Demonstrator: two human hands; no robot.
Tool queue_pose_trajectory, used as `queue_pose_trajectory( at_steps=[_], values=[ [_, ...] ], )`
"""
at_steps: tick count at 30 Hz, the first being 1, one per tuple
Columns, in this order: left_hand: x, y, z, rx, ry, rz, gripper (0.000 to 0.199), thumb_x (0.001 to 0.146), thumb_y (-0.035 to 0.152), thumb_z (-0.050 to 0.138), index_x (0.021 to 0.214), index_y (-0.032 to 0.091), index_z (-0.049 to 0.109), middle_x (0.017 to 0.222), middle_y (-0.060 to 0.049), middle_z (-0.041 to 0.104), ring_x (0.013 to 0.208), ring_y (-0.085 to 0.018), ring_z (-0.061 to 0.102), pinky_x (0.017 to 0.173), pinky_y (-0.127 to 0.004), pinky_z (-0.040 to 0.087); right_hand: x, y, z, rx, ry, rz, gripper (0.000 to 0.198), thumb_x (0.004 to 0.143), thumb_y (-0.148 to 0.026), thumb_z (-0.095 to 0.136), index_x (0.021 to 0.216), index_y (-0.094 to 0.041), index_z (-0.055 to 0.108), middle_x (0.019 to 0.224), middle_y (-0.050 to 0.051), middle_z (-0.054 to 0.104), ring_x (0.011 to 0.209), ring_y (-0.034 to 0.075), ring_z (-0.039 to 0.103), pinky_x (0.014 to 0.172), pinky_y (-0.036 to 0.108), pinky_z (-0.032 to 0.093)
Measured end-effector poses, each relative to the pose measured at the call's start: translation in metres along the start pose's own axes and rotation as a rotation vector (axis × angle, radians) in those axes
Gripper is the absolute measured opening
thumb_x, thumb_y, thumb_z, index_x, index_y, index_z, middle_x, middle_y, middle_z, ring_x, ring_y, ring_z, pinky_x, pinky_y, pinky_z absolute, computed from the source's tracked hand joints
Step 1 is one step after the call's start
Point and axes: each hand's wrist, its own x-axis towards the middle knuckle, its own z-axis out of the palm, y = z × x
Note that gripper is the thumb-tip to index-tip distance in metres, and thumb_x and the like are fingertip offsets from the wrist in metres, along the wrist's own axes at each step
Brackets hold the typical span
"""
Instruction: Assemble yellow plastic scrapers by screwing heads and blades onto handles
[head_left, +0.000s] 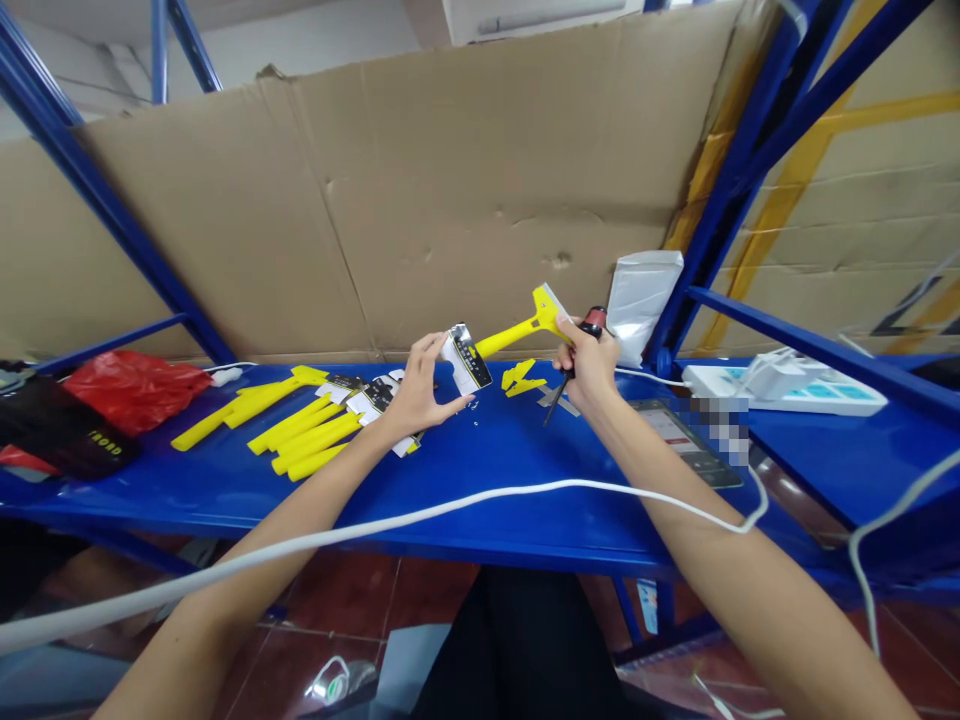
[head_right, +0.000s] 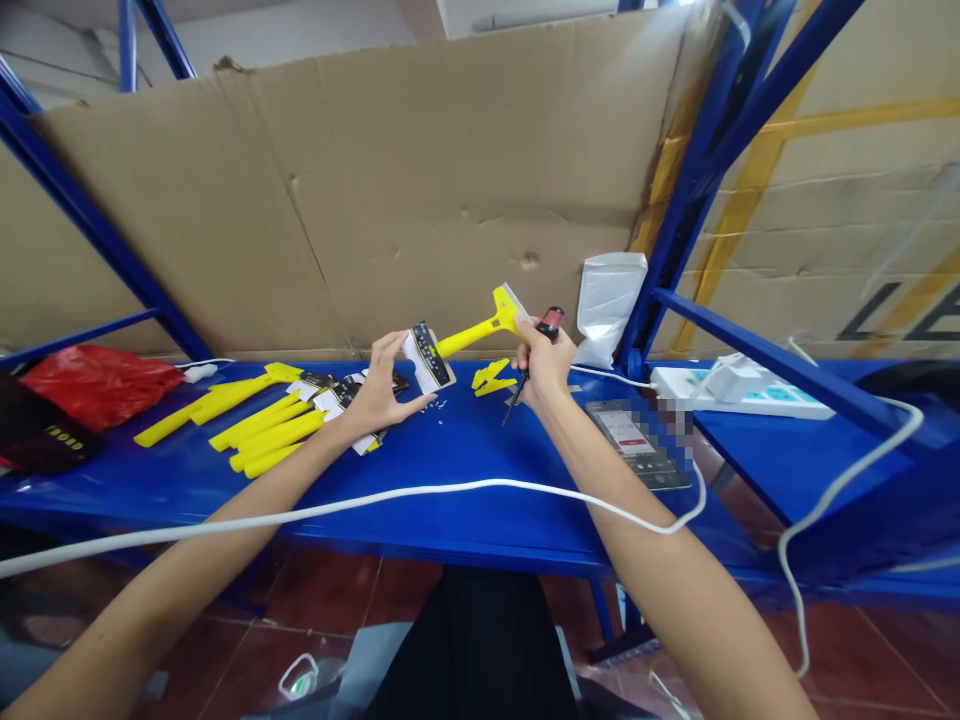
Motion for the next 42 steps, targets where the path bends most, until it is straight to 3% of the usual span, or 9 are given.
queue_pose_trajectory(
  at_steps=[8, 14, 17, 24, 27, 30, 36, 38, 42],
  values=[
    [0.0, 0.002, 0.001, -0.017, 0.068, -0.021, 0.116, 0.091, 0.06, 0.089, 0.18, 0.029, 0.021, 0.172, -0.024, 0.038, 0.164, -0.045, 0.039, 0.133, -0.07, 0.039, -0.01, 0.002, 0.006, -0.011, -0.016, 0.089, 0.036, 0.074, -0.027, 0.097, 0.084, -0.022, 0.063, 0.055, -0.01, 0.053, 0.037, 0.004, 0.037, 0.035, 0.021, 0.041],
    [0.0, 0.001, 0.001, -0.058, 0.094, -0.007, 0.118, 0.09, 0.063, 0.09, 0.181, 0.03, 0.022, 0.173, -0.023, 0.037, 0.166, -0.044, 0.038, 0.133, -0.068, 0.042, -0.008, 0.005, 0.003, 0.026, -0.017, 0.177, 0.044, 0.069, -0.027, 0.102, 0.083, -0.023, 0.06, 0.054, -0.014, 0.043, 0.039, 0.003, 0.032, 0.035, 0.018, 0.039],
    [0.001, 0.005, 0.003, -0.089, 0.078, -0.029, 0.121, 0.089, 0.066, 0.09, 0.182, 0.03, 0.021, 0.174, -0.024, 0.038, 0.167, -0.044, 0.038, 0.13, -0.067, 0.047, -0.011, 0.006, 0.003, 0.025, -0.034, 0.229, 0.046, 0.067, -0.026, 0.103, 0.081, -0.022, 0.059, 0.055, -0.014, 0.043, 0.039, 0.002, 0.031, 0.034, 0.018, 0.037],
    [0.003, 0.015, 0.002, -0.1, 0.031, -0.146, 0.127, 0.088, 0.075, 0.087, 0.184, 0.026, 0.02, 0.181, -0.026, 0.038, 0.165, -0.043, 0.046, 0.134, -0.064, 0.041, -0.024, 0.003, 0.011, -0.028, -0.149, 0.262, 0.045, 0.066, -0.028, 0.105, 0.085, -0.019, 0.065, 0.053, -0.013, 0.046, 0.038, 0.002, 0.03, 0.034, 0.018, 0.034],
    [0.004, 0.011, 0.001, 0.002, -0.012, -0.273, 0.126, 0.083, 0.083, 0.085, 0.18, 0.021, 0.034, 0.178, -0.027, 0.045, 0.164, -0.046, 0.046, 0.133, -0.065, 0.039, -0.029, 0.0, 0.014, -0.094, -0.182, 0.208, 0.043, 0.066, -0.03, 0.104, 0.083, -0.018, 0.067, 0.053, -0.011, 0.05, 0.036, 0.003, 0.032, 0.033, 0.02, 0.036],
    [0.002, 0.009, 0.003, 0.055, -0.056, -0.395, 0.123, 0.08, 0.086, 0.085, 0.175, 0.019, 0.046, 0.166, -0.027, 0.058, 0.153, -0.048, 0.056, 0.128, -0.064, 0.041, -0.035, 0.001, 0.016, -0.157, -0.224, 0.151, 0.042, 0.065, -0.033, 0.104, 0.081, -0.018, 0.069, 0.053, -0.008, 0.054, 0.034, 0.004, 0.036, 0.033, 0.022, 0.039],
    [0.001, 0.021, 0.005, -0.001, -0.065, -0.486, 0.119, 0.072, 0.081, 0.093, 0.169, 0.023, 0.056, 0.125, -0.02, 0.078, 0.126, -0.047, 0.07, 0.117, -0.059, 0.047, -0.044, 0.007, 0.018, -0.187, -0.305, 0.144, 0.042, 0.061, -0.037, 0.105, 0.082, -0.017, 0.073, 0.053, -0.006, 0.056, 0.034, 0.006, 0.039, 0.032, 0.023, 0.041],
    [0.003, 0.029, 0.003, -0.038, -0.057, -0.48, 0.119, 0.072, 0.078, 0.095, 0.169, 0.022, 0.056, 0.125, -0.02, 0.079, 0.124, -0.047, 0.071, 0.117, -0.06, 0.048, -0.046, 0.007, 0.02, -0.192, -0.315, 0.164, 0.043, 0.061, -0.038, 0.105, 0.081, -0.018, 0.073, 0.054, -0.006, 0.059, 0.034, 0.006, 0.039, 0.032, 0.023, 0.041],
    [0.006, 0.045, 0.0, -0.172, -0.041, -0.418, 0.11, 0.079, 0.071, 0.095, 0.17, 0.025, 0.054, 0.143, -0.02, 0.074, 0.132, -0.042, 0.07, 0.116, -0.054, 0.054, -0.052, 0.007, 0.022, -0.215, -0.396, 0.215, 0.044, 0.064, -0.041, 0.104, 0.083, -0.017, 0.073, 0.057, -0.004, 0.063, 0.033, 0.005, 0.038, 0.033, 0.023, 0.041]
  ],
)
